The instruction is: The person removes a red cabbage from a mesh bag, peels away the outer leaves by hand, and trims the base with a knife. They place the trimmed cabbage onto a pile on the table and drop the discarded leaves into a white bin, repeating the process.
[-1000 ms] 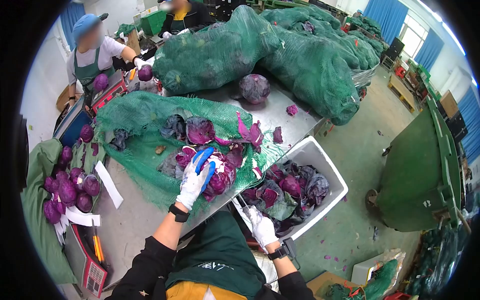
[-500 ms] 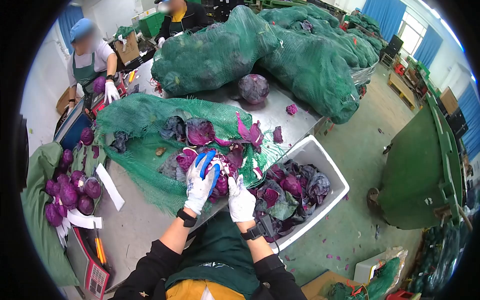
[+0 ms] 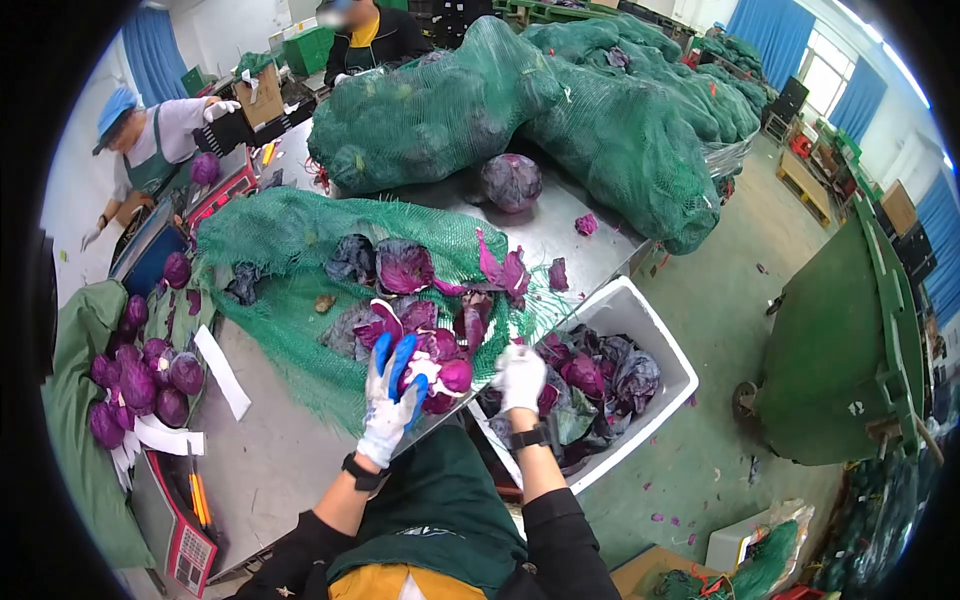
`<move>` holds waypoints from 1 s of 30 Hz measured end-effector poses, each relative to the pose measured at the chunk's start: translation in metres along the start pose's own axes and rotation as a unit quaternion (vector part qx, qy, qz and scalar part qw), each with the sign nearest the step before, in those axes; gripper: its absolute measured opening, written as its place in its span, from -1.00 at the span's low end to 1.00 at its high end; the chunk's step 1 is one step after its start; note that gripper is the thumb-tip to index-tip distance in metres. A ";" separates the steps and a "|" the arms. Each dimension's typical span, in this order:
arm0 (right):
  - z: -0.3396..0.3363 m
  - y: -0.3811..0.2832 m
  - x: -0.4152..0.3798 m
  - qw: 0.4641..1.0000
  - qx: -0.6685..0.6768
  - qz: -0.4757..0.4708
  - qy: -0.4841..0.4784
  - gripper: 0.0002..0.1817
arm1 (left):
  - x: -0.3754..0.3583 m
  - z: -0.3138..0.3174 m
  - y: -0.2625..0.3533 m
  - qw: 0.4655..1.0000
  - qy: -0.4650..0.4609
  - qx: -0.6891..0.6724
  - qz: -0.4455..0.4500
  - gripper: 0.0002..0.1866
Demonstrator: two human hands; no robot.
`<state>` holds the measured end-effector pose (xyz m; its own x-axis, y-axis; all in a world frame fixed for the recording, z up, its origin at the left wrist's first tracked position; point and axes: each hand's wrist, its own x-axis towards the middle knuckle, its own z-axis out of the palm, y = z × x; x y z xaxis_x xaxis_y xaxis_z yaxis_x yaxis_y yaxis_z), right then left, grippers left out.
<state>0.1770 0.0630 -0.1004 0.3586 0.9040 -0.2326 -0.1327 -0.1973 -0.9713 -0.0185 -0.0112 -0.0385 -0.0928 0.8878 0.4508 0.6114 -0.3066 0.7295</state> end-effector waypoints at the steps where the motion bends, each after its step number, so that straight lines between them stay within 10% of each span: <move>1: -0.022 0.006 0.009 0.997 -0.075 0.010 0.015 -0.88 | -0.006 -0.006 0.002 1.000 -0.013 0.018 -0.022 -0.36; 2: -0.035 -0.009 0.006 0.988 -0.150 0.019 0.030 -0.90 | -0.008 -0.012 0.006 0.998 -0.024 0.035 -0.044 -0.34; 5: -0.045 0.003 -0.002 0.945 -0.267 -0.088 -0.166 -0.17 | -0.004 -0.008 0.005 0.998 -0.051 0.026 -0.034 -0.29; 6: -0.042 -0.022 -0.023 0.846 -0.384 -0.250 -0.272 -0.13 | 0.001 -0.005 0.006 0.998 -0.060 0.005 -0.012 -0.27; 8: -0.030 -0.007 -0.035 0.808 -0.288 -0.464 -0.222 -0.09 | 0.016 -0.004 0.019 0.993 -0.105 0.036 0.033 -0.28; 10: -0.032 -0.009 -0.043 0.815 -0.393 -0.349 -0.244 -0.12 | 0.026 -0.001 0.025 0.986 -0.138 0.065 0.066 -0.29; 15: -0.025 0.005 -0.049 0.744 -0.445 -0.480 -0.132 -0.33 | 0.030 0.006 0.014 0.988 -0.132 0.052 0.068 -0.28; 18: -0.018 0.020 -0.024 0.816 -0.417 -0.380 -0.124 -0.43 | 0.027 0.010 0.009 0.992 -0.110 0.037 0.049 -0.26; 19: -0.020 0.021 -0.013 0.891 -0.348 -0.262 -0.131 -0.64 | 0.026 0.007 0.009 0.992 -0.116 0.018 0.051 -0.26; 20: -0.019 -0.042 -0.028 0.959 -0.214 0.083 -0.168 -0.55 | 0.025 0.003 0.009 0.991 -0.122 0.000 0.054 -0.26; 22: -0.023 -0.045 -0.032 0.961 -0.187 0.067 -0.191 -0.42 | 0.023 -0.002 0.009 0.991 -0.130 -0.012 0.032 -0.26; 24: -0.009 -0.038 -0.043 0.946 -0.186 -0.206 -0.167 -0.53 | 0.019 -0.004 0.010 0.993 -0.116 -0.025 0.029 -0.26; 26: -0.019 -0.069 -0.063 0.958 -0.100 0.027 -0.268 -0.65 | 0.011 -0.007 0.019 0.994 -0.104 0.030 0.032 -0.24; 30: -0.027 -0.044 -0.056 0.967 -0.064 0.050 -0.242 -0.73 | -0.003 0.005 0.012 0.994 -0.097 0.040 -0.028 -0.23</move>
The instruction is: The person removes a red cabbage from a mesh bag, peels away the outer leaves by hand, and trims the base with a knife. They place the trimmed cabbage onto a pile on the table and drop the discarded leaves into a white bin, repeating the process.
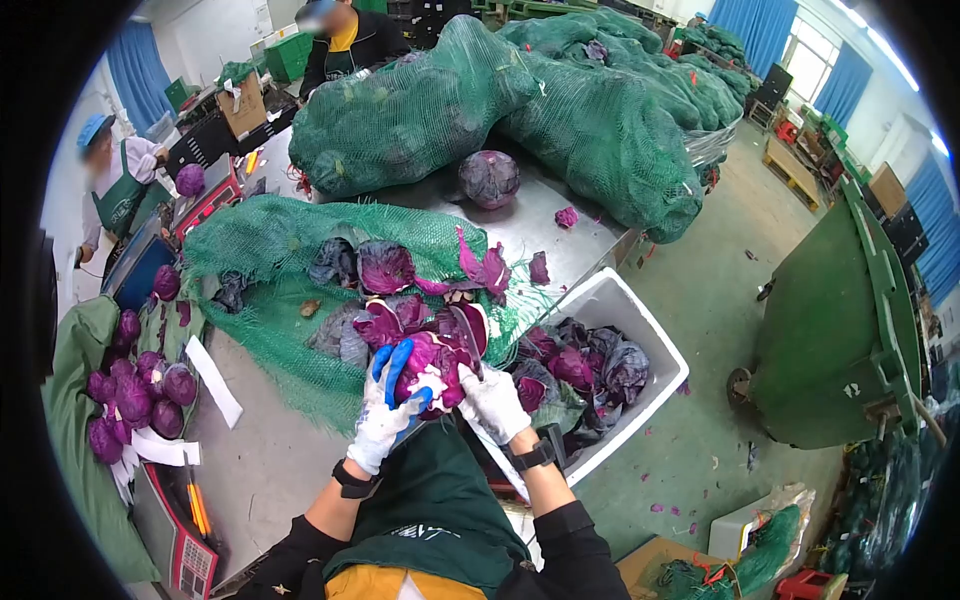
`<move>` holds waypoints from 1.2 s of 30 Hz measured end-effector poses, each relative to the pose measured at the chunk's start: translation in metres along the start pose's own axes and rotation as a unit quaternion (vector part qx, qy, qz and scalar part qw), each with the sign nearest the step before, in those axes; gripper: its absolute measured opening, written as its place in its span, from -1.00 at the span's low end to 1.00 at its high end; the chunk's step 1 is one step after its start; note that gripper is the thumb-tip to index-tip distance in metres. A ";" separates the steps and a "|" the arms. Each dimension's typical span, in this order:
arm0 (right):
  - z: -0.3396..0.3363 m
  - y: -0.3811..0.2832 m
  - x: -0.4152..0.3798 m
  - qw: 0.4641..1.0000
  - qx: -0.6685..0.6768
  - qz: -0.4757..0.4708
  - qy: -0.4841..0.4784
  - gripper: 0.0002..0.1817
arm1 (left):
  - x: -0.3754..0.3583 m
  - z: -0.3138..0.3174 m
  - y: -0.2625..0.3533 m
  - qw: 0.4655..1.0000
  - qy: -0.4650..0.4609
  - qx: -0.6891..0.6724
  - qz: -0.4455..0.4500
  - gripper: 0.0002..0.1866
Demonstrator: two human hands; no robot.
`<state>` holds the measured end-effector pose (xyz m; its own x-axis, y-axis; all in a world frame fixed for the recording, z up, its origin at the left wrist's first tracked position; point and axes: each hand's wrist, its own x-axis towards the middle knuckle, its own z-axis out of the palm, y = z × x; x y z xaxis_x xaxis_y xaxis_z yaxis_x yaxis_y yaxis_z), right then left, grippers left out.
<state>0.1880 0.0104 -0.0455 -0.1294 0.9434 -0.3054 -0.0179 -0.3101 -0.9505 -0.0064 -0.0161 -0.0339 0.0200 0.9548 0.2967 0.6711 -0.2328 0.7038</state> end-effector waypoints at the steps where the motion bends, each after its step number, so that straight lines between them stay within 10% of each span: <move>1: 0.005 -0.003 -0.002 0.998 -0.058 -0.015 0.023 -0.74 | 0.005 0.000 0.002 0.998 -0.002 -0.059 -0.004 -0.22; 3: 0.013 0.007 0.000 0.996 -0.057 -0.065 0.031 -0.75 | 0.017 -0.001 0.007 0.924 -0.056 -0.357 -0.124 -0.20; 10: 0.018 0.021 0.013 0.928 -0.221 -0.250 0.168 -0.89 | 0.071 0.001 0.016 0.991 -0.036 -0.129 0.022 -0.30; 12: 0.009 0.015 0.018 0.966 -0.211 -0.064 0.137 -0.90 | 0.073 0.017 -0.001 0.992 -0.051 -0.118 0.001 -0.23; 13: -0.011 0.053 0.045 0.781 -0.517 -0.313 0.158 -0.85 | 0.073 0.021 0.001 0.993 -0.041 -0.113 -0.014 -0.24; 14: -0.016 0.036 0.052 0.933 -0.314 -0.063 0.161 -0.76 | 0.070 0.022 -0.006 0.993 -0.044 -0.112 -0.017 -0.24; 16: -0.054 0.040 0.072 0.948 -0.235 -0.010 0.216 -0.64 | 0.068 0.021 -0.022 0.976 -0.053 -0.211 -0.001 -0.24; 20: -0.038 -0.041 0.026 0.953 -0.247 -0.060 0.163 -0.37 | 0.066 0.008 -0.010 0.986 -0.073 -0.145 0.027 -0.23; 26: -0.001 -0.046 0.026 0.972 -0.232 -0.029 0.002 -0.66 | 0.062 0.006 0.000 0.991 -0.096 -0.065 0.060 -0.24; 28: 0.002 -0.008 0.041 0.827 -0.423 -0.342 0.141 -0.76 | 0.057 0.013 -0.007 0.992 -0.038 -0.100 0.067 -0.25; 34: -0.010 -0.004 0.062 0.776 -0.515 -0.325 0.167 -0.93 | 0.051 0.016 -0.006 0.994 -0.010 -0.079 0.071 -0.26; 36: -0.039 -0.025 0.068 0.921 -0.353 -0.077 0.147 -0.74 | 0.047 0.012 -0.006 0.990 -0.028 -0.093 0.100 -0.28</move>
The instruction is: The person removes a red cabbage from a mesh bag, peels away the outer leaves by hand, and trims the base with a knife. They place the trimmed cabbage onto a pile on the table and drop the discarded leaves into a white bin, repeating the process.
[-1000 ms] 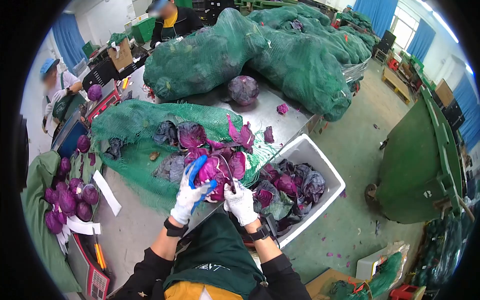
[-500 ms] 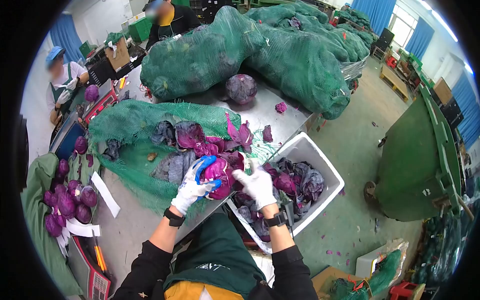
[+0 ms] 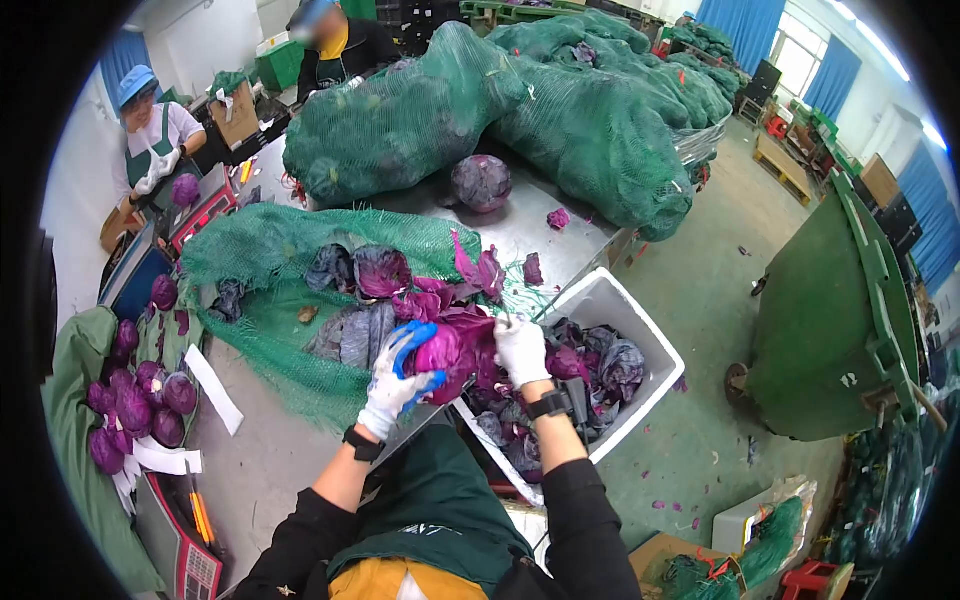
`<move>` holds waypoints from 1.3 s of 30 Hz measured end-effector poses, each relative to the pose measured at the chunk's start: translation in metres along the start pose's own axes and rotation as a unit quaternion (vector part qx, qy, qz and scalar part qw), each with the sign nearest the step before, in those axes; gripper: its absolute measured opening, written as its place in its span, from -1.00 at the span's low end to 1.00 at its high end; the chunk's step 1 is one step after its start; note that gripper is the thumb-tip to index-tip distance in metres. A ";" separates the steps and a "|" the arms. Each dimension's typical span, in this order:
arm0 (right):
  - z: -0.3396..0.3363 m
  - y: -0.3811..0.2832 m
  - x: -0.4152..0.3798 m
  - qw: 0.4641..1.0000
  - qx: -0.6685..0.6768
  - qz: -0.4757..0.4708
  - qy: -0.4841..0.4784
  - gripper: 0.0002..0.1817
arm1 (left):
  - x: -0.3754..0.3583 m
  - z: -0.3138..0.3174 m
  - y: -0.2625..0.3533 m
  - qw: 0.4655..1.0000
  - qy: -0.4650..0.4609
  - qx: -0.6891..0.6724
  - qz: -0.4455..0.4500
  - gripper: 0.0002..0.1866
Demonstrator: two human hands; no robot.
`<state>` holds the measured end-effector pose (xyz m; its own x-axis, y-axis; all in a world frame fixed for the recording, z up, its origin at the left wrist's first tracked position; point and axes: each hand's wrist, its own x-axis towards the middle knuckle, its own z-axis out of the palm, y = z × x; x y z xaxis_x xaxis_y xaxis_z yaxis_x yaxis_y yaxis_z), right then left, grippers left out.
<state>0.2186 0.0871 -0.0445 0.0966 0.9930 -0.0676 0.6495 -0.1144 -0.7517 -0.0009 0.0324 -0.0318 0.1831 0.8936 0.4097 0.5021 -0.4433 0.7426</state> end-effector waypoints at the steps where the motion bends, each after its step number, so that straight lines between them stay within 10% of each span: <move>1: 0.008 0.037 0.013 0.983 -0.150 -0.105 0.027 -0.69 | -0.006 -0.003 0.003 1.000 -0.016 -0.006 -0.002 -0.29; 2: 0.027 0.075 0.026 0.932 -0.296 -0.204 0.049 -0.64 | -0.012 -0.004 -0.003 0.999 -0.016 -0.011 0.029 -0.29; 7: 0.022 0.049 0.010 0.998 -0.012 0.052 0.032 -0.61 | -0.031 -0.041 0.014 0.996 0.004 -0.055 -0.069 -0.39; 10: 0.011 0.009 -0.021 0.977 -0.031 -0.064 0.201 -0.43 | -0.035 -0.045 0.014 0.988 0.027 -0.090 -0.122 -0.54; 16: 0.010 -0.065 -0.060 0.974 -0.066 -0.217 0.003 0.00 | -0.027 -0.007 0.021 0.997 0.074 -0.026 -0.027 -0.45; 19: 0.018 -0.055 -0.033 0.982 -0.024 -0.107 -0.156 -0.02 | -0.022 -0.017 0.029 1.000 -0.001 -0.005 0.005 -0.28; 23: 0.039 -0.058 -0.019 0.985 -0.028 -0.169 -0.008 -0.47 | -0.024 -0.025 0.011 0.994 -0.023 -0.107 0.005 -0.28; 28: 0.082 -0.002 0.012 0.984 -0.084 -0.128 0.087 -0.56 | -0.040 -0.050 0.010 0.988 -0.033 -0.145 -0.040 -0.43; 36: 0.098 0.011 -0.013 0.957 -0.058 -0.176 0.222 -0.62 | -0.055 -0.014 0.073 0.918 -0.094 0.384 -0.037 -0.20; 39: 0.094 0.008 -0.015 0.953 -0.097 -0.160 0.237 -0.63 | -0.059 -0.026 0.047 0.951 -0.029 0.305 -0.025 -0.18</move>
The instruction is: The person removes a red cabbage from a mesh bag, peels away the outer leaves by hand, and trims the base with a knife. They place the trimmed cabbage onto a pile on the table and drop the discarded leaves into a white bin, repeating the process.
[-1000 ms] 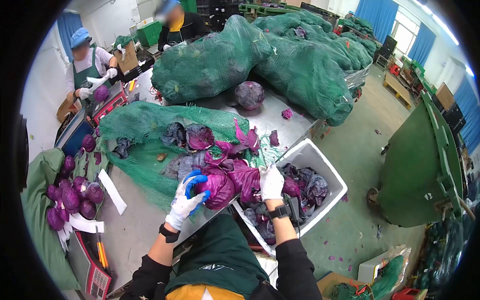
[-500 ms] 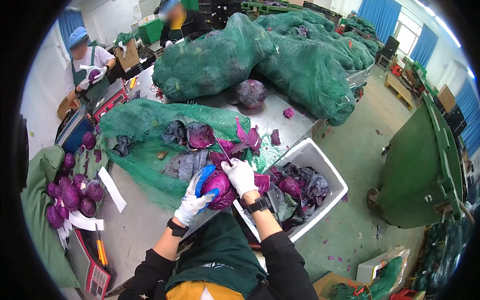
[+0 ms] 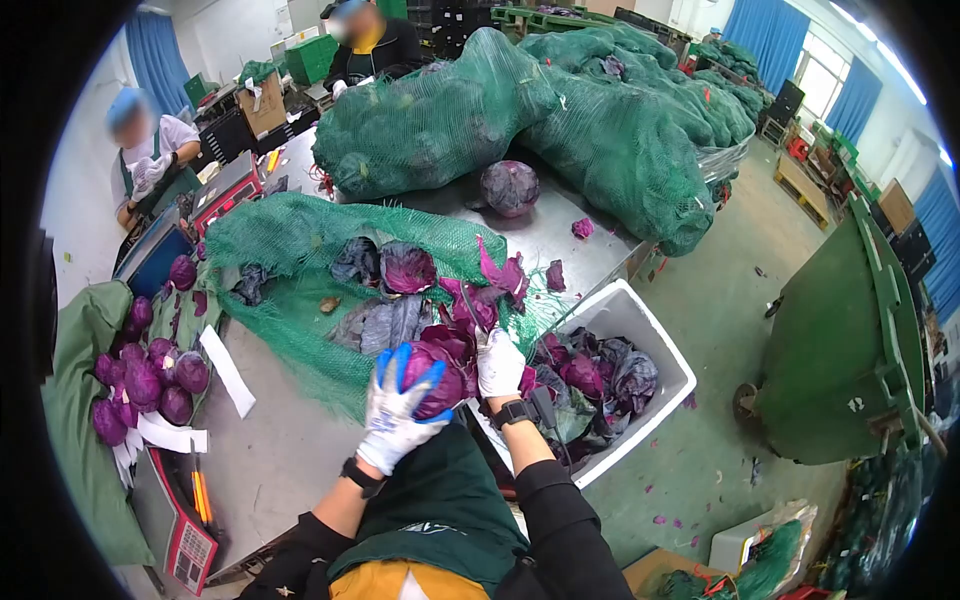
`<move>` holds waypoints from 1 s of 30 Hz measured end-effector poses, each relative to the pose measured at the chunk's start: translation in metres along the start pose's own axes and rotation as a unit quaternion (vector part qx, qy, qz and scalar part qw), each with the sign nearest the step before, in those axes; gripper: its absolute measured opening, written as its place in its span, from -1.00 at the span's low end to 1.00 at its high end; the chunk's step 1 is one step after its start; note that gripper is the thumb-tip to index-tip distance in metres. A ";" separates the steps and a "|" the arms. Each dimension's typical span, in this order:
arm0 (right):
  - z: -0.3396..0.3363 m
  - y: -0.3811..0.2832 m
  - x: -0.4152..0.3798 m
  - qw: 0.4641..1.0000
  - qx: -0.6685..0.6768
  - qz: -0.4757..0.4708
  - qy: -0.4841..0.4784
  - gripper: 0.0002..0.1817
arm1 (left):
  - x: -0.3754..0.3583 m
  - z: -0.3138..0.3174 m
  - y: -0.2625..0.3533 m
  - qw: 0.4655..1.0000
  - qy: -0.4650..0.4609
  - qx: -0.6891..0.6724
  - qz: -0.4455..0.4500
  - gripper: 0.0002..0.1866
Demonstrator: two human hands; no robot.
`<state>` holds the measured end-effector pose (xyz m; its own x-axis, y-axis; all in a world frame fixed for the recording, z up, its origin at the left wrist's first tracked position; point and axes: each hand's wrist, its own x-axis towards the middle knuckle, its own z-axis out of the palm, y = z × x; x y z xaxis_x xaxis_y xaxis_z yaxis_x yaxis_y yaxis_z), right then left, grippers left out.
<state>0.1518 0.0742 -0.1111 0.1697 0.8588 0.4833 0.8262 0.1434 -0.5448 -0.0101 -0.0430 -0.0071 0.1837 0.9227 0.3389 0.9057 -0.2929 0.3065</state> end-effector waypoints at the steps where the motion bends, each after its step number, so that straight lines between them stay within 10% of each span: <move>1: -0.001 0.002 -0.002 1.000 0.002 -0.002 -0.001 -0.63 | -0.001 -0.004 -0.011 0.998 0.031 -0.059 0.004 -0.16; 5: -0.003 0.014 -0.003 0.999 -0.003 -0.028 -0.018 -0.58 | 0.001 0.014 -0.074 0.913 0.113 -0.375 -0.115 -0.14; 7: -0.023 0.024 -0.002 1.000 -0.017 0.007 -0.014 -0.58 | 0.005 -0.018 -0.058 0.741 0.094 -0.618 -0.247 -0.24; 9: -0.037 0.058 0.002 0.990 -0.088 0.098 -0.055 -0.58 | 0.002 -0.014 -0.067 0.729 0.093 -0.646 -0.205 -0.36; 11: -0.053 0.089 0.006 0.983 -0.090 0.159 -0.003 -0.54 | 0.009 -0.022 -0.044 0.512 0.042 -0.816 -0.267 -0.38; 13: -0.064 0.105 0.012 0.980 -0.095 0.170 0.027 -0.29 | 0.015 -0.023 -0.030 0.444 -0.017 -0.843 -0.302 -0.33; 15: -0.087 0.065 0.013 0.977 0.191 0.095 0.016 -0.27 | 0.019 -0.017 -0.018 0.302 -0.135 -0.903 -0.275 -0.31; 17: -0.123 0.001 0.000 0.932 0.209 0.186 -0.231 -0.27 | 0.021 0.000 -0.013 0.318 -0.149 -0.892 -0.285 -0.29; 19: -0.114 -0.024 -0.019 0.929 0.240 0.055 -0.277 -0.27 | 0.018 0.015 -0.014 0.358 -0.176 -0.856 -0.329 -0.27; 21: -0.092 -0.026 -0.028 0.913 0.330 0.120 -0.207 -0.23 | 0.004 0.035 -0.030 0.411 -0.150 -0.819 -0.372 -0.27; 23: -0.096 -0.025 -0.019 0.828 0.454 0.223 -0.243 -0.27 | 0.001 0.039 -0.048 0.771 -0.078 -0.559 -0.295 -0.33; 24: -0.098 -0.028 -0.015 0.830 0.439 0.231 -0.256 -0.31 | 0.006 0.042 -0.052 0.865 -0.013 -0.460 -0.200 -0.43; 27: -0.072 -0.015 -0.022 0.865 0.418 0.164 -0.225 -0.47 | 0.039 0.023 -0.018 0.961 0.045 -0.273 -0.010 -0.48; 30: -0.083 -0.014 -0.012 0.881 0.330 0.194 -0.277 -0.34 | 0.055 0.037 -0.014 0.965 0.085 -0.250 -0.002 -0.56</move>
<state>0.1824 0.0210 -0.0526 -0.0679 0.9884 -0.1359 0.2396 -0.1161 -0.9639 0.0014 0.0214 -0.0251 0.0766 0.8824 0.4642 0.6017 -0.4121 0.6842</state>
